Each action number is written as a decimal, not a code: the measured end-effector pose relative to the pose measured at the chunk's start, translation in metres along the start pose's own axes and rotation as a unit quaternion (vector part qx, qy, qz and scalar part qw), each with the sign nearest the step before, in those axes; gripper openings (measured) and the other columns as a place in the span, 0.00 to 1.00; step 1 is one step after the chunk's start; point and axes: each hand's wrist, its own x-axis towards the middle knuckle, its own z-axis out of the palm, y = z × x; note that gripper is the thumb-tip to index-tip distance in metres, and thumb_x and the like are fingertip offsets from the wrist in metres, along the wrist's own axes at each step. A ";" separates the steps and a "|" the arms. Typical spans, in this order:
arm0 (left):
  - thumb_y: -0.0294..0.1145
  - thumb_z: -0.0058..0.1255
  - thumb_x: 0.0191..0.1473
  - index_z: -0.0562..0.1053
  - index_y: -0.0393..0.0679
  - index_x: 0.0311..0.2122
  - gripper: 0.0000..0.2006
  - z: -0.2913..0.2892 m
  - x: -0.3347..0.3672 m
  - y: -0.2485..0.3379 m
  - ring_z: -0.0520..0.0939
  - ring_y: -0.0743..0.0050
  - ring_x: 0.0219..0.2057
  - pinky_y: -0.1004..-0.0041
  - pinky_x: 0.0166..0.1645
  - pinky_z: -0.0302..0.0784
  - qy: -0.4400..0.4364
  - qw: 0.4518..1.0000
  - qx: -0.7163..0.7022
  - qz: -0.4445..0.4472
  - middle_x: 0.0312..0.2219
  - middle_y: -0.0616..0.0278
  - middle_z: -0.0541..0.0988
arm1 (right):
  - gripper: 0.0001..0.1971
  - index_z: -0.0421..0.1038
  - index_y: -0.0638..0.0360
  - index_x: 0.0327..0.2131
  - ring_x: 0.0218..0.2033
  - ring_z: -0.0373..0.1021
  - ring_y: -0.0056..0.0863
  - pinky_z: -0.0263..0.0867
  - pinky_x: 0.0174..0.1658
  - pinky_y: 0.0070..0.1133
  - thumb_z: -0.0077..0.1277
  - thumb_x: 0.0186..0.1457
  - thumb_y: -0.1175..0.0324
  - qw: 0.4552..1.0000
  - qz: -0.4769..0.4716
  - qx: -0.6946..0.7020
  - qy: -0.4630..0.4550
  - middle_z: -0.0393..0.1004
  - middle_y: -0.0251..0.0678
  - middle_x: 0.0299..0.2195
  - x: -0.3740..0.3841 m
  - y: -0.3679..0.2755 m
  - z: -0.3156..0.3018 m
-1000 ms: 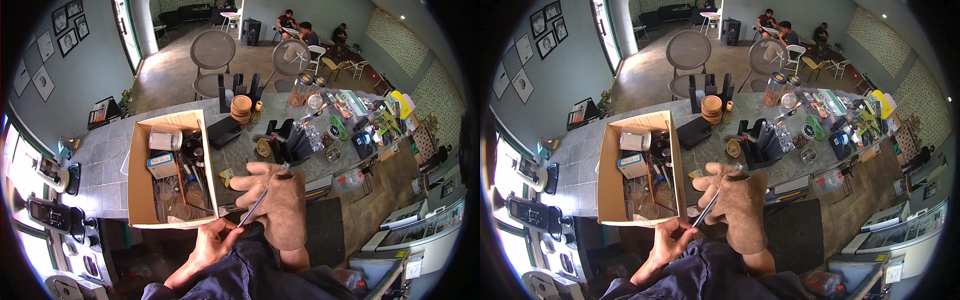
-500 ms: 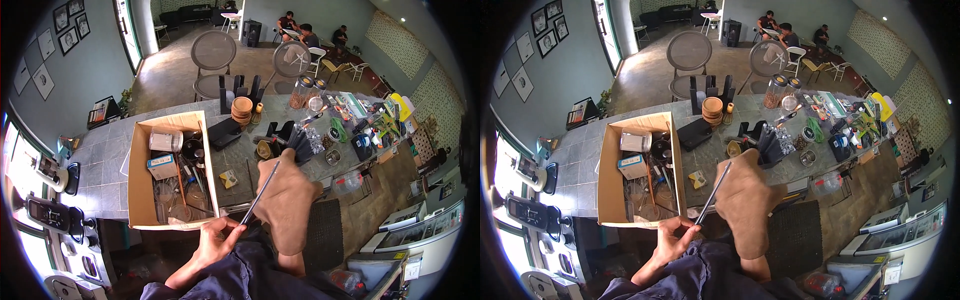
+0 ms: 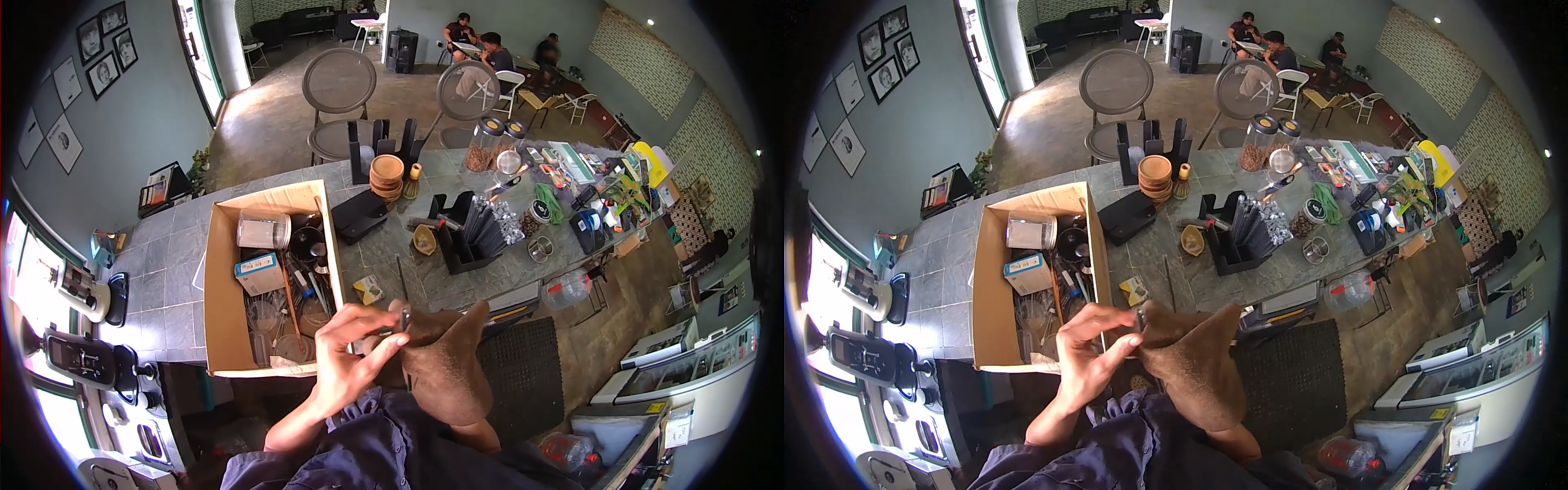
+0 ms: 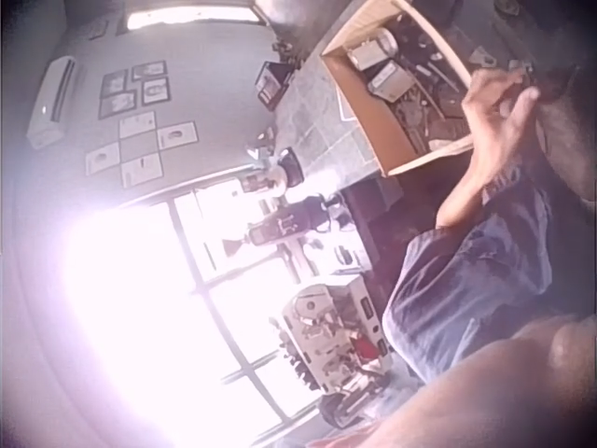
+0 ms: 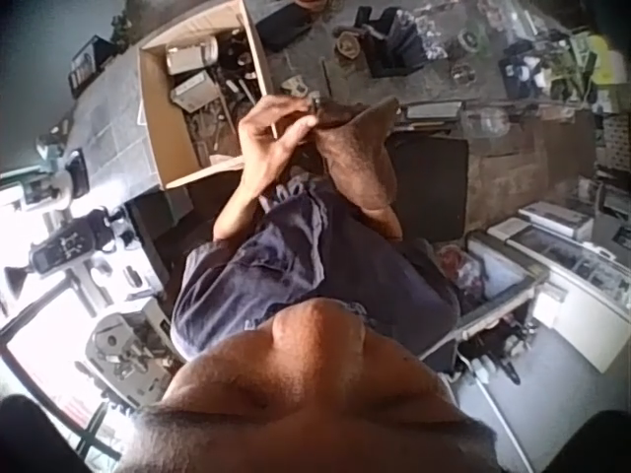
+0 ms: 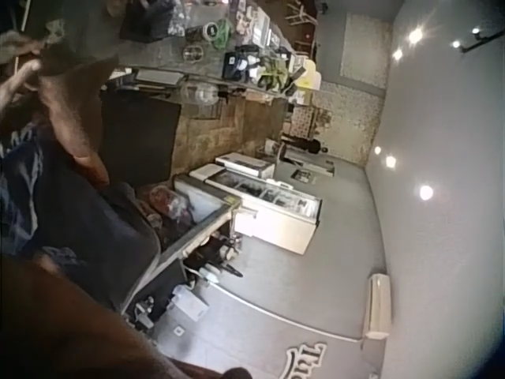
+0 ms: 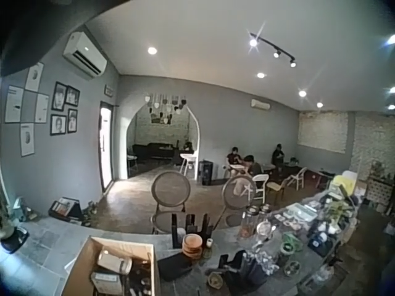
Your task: Clean metal tubes using a cloth and return them to the storage bin.
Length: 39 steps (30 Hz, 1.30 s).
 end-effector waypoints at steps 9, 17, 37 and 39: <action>0.23 0.69 0.53 0.86 0.36 0.36 0.05 0.035 0.020 0.001 0.82 0.75 0.33 0.75 0.40 0.77 -0.058 0.996 -0.060 -0.045 0.31 0.58 0.84 | 0.22 0.65 0.54 0.47 0.30 0.74 0.35 0.53 0.53 0.54 0.63 0.49 0.71 0.992 -0.046 0.014 0.116 0.73 0.31 0.35 -0.009 0.019 -0.017; 0.21 0.65 0.58 0.85 0.33 0.40 0.06 0.077 0.043 0.001 0.82 0.76 0.30 0.77 0.36 0.78 0.028 0.980 -0.182 -0.074 0.31 0.58 0.83 | 0.13 0.61 0.53 0.27 0.25 0.52 0.19 0.64 0.35 0.23 0.59 0.54 0.74 0.929 0.210 0.282 0.114 0.54 0.25 0.25 -0.055 0.072 0.033; 0.18 0.66 0.55 0.84 0.34 0.38 0.05 0.278 0.169 -0.099 0.85 0.73 0.34 0.75 0.40 0.79 0.188 0.973 0.088 0.103 0.33 0.56 0.85 | 0.07 0.68 0.60 0.23 0.23 0.64 0.17 0.60 0.27 0.16 0.53 0.53 0.79 0.621 0.515 0.591 -0.004 0.73 0.27 0.27 -0.106 0.267 -0.014; 0.20 0.67 0.54 0.84 0.33 0.38 0.06 0.298 0.175 -0.122 0.85 0.74 0.33 0.76 0.38 0.79 0.178 0.970 0.126 0.105 0.33 0.56 0.85 | 0.11 0.69 0.58 0.20 0.19 0.65 0.20 0.62 0.29 0.25 0.53 0.55 0.72 0.861 0.395 0.312 -0.077 0.72 0.29 0.22 -0.092 0.264 -0.027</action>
